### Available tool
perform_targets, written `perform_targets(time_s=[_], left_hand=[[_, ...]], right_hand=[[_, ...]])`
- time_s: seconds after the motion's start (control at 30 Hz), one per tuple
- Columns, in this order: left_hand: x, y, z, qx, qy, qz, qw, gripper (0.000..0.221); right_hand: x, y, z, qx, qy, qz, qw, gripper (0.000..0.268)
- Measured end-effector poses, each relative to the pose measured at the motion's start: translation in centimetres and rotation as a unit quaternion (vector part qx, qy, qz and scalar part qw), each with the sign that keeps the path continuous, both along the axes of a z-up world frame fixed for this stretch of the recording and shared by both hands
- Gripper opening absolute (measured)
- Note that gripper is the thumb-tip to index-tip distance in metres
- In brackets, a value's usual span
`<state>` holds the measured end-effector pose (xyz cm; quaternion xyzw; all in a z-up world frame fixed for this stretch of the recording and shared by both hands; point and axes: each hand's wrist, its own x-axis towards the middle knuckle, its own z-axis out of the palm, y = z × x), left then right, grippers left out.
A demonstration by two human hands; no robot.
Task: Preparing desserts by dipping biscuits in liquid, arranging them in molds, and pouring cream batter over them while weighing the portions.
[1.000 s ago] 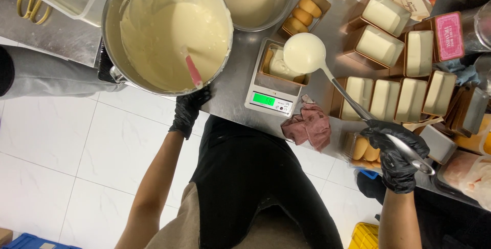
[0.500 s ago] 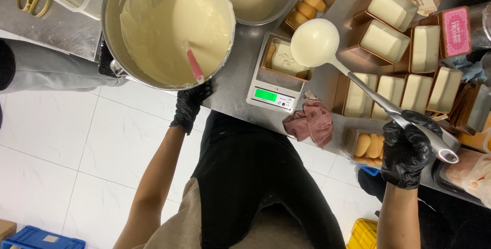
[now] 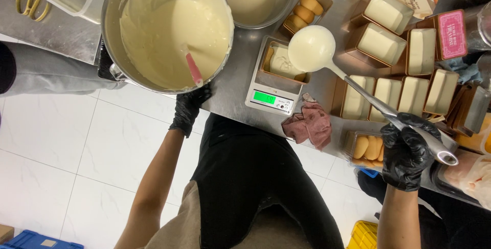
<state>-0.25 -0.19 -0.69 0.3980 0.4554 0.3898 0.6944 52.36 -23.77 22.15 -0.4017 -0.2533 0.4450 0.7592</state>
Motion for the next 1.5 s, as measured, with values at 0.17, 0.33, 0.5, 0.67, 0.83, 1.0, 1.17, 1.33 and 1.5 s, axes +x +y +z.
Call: perform_targets(time_s=[0.17,0.33,0.5,0.67,0.83,1.0,1.17,1.33,1.5], left_hand=[[0.0,0.4,1.2,0.1,0.101,-0.063,0.988,0.03],[0.1,0.2,1.3,0.282,0.286,-0.135,0.906,0.039],[-0.1,-0.1,-1.0,-0.079,-0.107,0.063,0.989,0.025],[-0.4,-0.1,-1.6,-0.047,-0.08,0.034,0.995,0.027],[0.1,-0.1,-0.3,-0.073,-0.109,0.056,0.99,0.027],[-0.2,0.1,-0.8,-0.017,-0.053,0.012,0.998,0.028],[0.0,0.1,0.3,-0.001,-0.015,0.008,1.0,0.03],[-0.4,0.1,-1.0,0.062,0.037,-0.034,0.997,0.031],[-0.4,0.1,-2.7,-0.056,-0.162,0.043,0.984,0.025]], right_hand=[[1.4,-1.1,-1.2,-0.041,-0.094,-0.017,0.995,0.017],[1.9,-1.5,-1.6,-0.08,-0.114,-0.021,0.99,0.018],[1.3,-1.1,-1.1,-0.055,-0.086,-0.031,0.994,0.025],[0.8,-0.5,-0.6,-0.045,-0.077,-0.033,0.995,0.023],[1.3,-0.4,-0.9,-0.027,-0.048,-0.041,0.998,0.024],[1.5,0.4,-1.1,0.008,0.071,-0.034,0.997,0.021],[2.4,0.3,-1.6,-0.008,0.06,-0.022,0.998,0.031],[3.4,-0.1,-1.8,-0.028,0.095,-0.007,0.995,0.029],[2.7,0.7,-0.7,-0.06,0.101,-0.016,0.993,0.02]])
